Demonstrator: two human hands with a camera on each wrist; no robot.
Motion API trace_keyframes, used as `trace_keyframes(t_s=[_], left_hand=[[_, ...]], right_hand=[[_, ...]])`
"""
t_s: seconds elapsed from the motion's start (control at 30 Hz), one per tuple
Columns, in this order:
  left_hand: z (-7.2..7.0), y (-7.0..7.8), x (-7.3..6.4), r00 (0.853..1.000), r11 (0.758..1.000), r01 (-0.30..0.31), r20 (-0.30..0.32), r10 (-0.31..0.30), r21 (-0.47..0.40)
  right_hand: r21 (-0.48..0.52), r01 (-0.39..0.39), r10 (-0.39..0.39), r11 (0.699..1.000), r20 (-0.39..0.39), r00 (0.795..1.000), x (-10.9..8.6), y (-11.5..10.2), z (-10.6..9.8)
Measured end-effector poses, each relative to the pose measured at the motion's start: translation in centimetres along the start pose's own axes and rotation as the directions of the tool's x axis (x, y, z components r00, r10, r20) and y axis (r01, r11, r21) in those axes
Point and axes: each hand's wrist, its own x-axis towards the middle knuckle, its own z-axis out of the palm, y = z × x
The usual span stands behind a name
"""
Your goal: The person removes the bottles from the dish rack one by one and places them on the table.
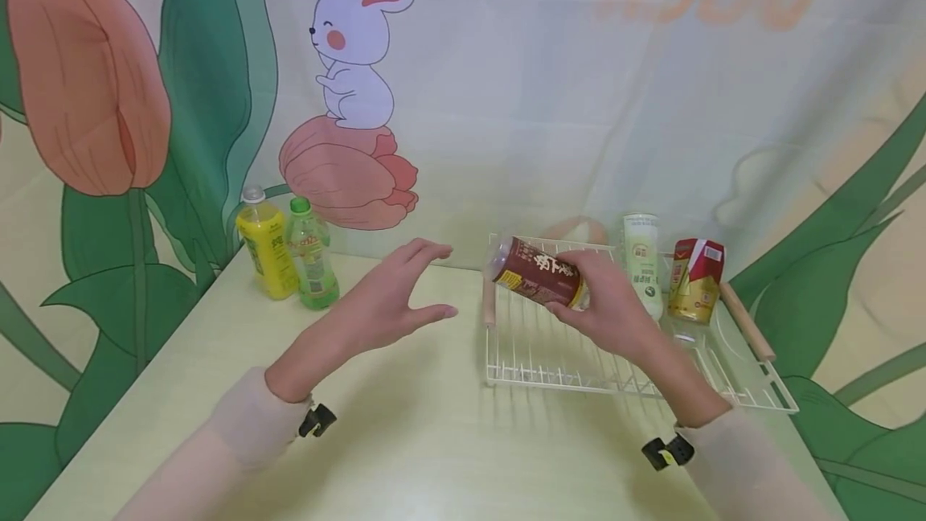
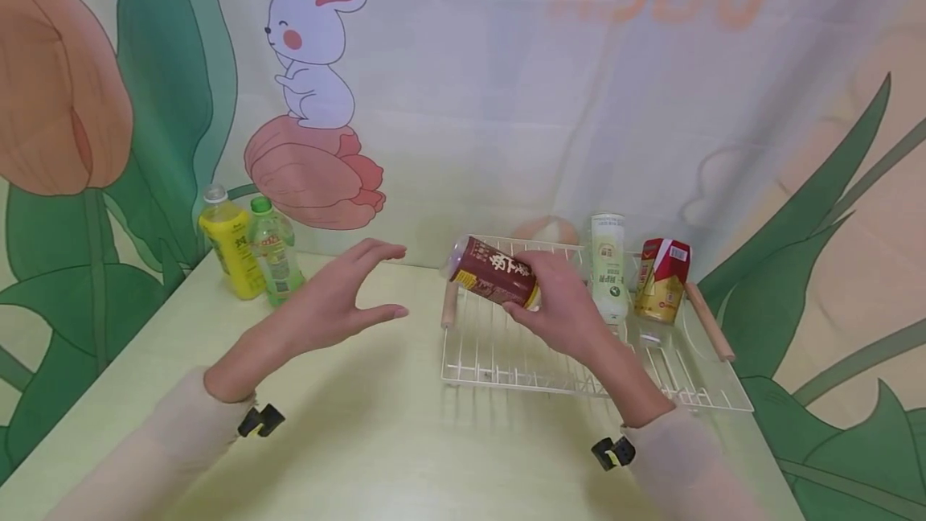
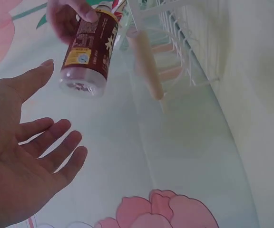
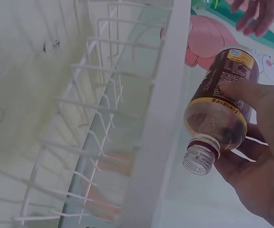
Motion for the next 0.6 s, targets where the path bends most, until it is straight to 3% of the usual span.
trace_keyframes(t_s=[0.27,0.47,0.6], left_hand=[[1.9,1.4,1.7,0.993,0.983,-0.102,-0.049,0.111,0.155],[3.0,2.0,2.4,0.985,0.968,-0.164,-0.024,0.172,0.189],[3.4,2.3,2.6,0.985,0.965,-0.168,-0.005,0.172,0.202]], right_hand=[[-0.073,0.101,-0.096,0.992,0.071,0.993,-0.1,-2.4,0.3],[-0.120,0.186,-0.173,0.975,0.111,0.979,0.0,-3.3,0.7],[-0.138,0.218,-0.202,0.966,0.122,0.972,0.2,-3.8,0.8]])
